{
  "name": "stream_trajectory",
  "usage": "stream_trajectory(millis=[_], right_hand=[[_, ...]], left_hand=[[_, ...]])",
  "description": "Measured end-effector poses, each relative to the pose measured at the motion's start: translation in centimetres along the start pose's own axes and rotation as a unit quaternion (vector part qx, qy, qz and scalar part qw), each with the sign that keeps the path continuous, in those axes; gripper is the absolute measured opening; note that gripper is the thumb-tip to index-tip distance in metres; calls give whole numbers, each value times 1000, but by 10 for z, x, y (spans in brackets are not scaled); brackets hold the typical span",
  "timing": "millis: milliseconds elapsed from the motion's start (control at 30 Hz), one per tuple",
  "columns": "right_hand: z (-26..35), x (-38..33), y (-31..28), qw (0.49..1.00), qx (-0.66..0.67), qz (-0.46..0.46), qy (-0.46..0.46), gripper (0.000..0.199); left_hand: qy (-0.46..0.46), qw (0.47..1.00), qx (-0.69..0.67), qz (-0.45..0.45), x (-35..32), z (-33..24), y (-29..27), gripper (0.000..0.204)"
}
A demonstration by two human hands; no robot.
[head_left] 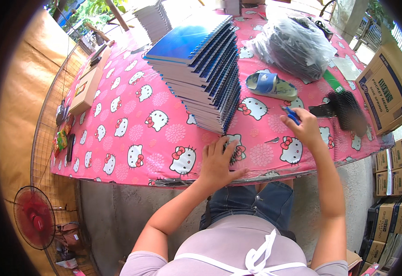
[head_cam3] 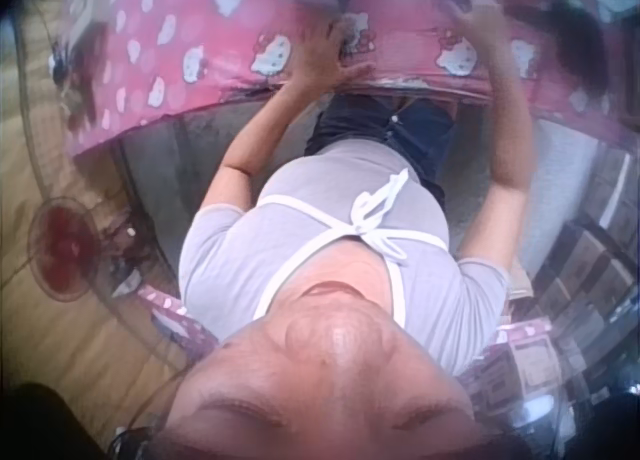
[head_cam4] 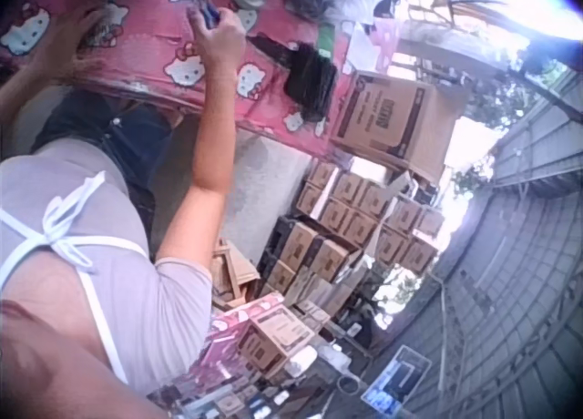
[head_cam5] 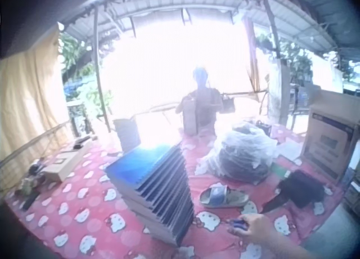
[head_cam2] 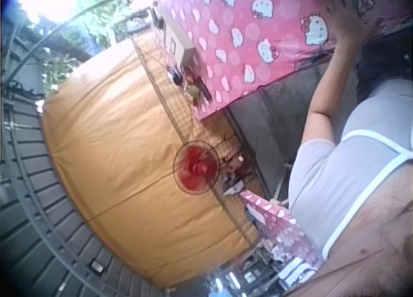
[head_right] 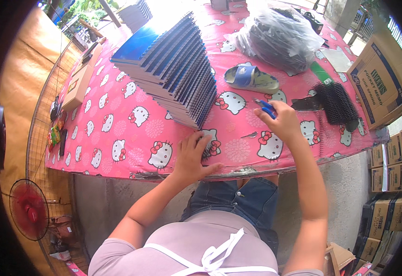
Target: The person uses pliers to trim and tuck the ends of the wire binding on a stack of blue notebooks. They work through the stack, handling each notebook to ensure the spiral ends are finished correctly.
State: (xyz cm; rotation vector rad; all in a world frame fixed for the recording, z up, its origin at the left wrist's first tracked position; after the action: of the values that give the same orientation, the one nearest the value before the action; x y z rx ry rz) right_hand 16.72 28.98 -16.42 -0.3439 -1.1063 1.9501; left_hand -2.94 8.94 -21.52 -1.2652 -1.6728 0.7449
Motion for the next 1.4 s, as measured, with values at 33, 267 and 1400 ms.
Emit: stream_trajectory(millis=[33, 267, 1400], right_hand=[[-10, -5, 2, 998, 19, -53, -17, 53], [-89, -7, 14, 907, 379, -179, 40, 48], [-123, -2, 19, 700, 682, -197, 79, 50]], left_hand=[[15, 1000, 18, 4, 2, -5, 2, 65], [110, 992, 43, 44, 63, -28, 43, 45], [-82, 992, 15, 92, 523, -98, 46, 70]])
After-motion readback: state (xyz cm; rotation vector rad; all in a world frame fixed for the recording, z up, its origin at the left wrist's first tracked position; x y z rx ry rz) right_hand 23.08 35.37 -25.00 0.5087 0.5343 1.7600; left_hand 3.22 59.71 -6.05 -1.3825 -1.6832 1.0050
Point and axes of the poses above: each hand's wrist, its own x-axis towards the middle knuckle, its own y-axis out of the palm, z = x × y, the point moved 1 cm from there along x, towards the middle knuckle, and after that the axes turned 6 degrees about z, right-handed, at the moved point
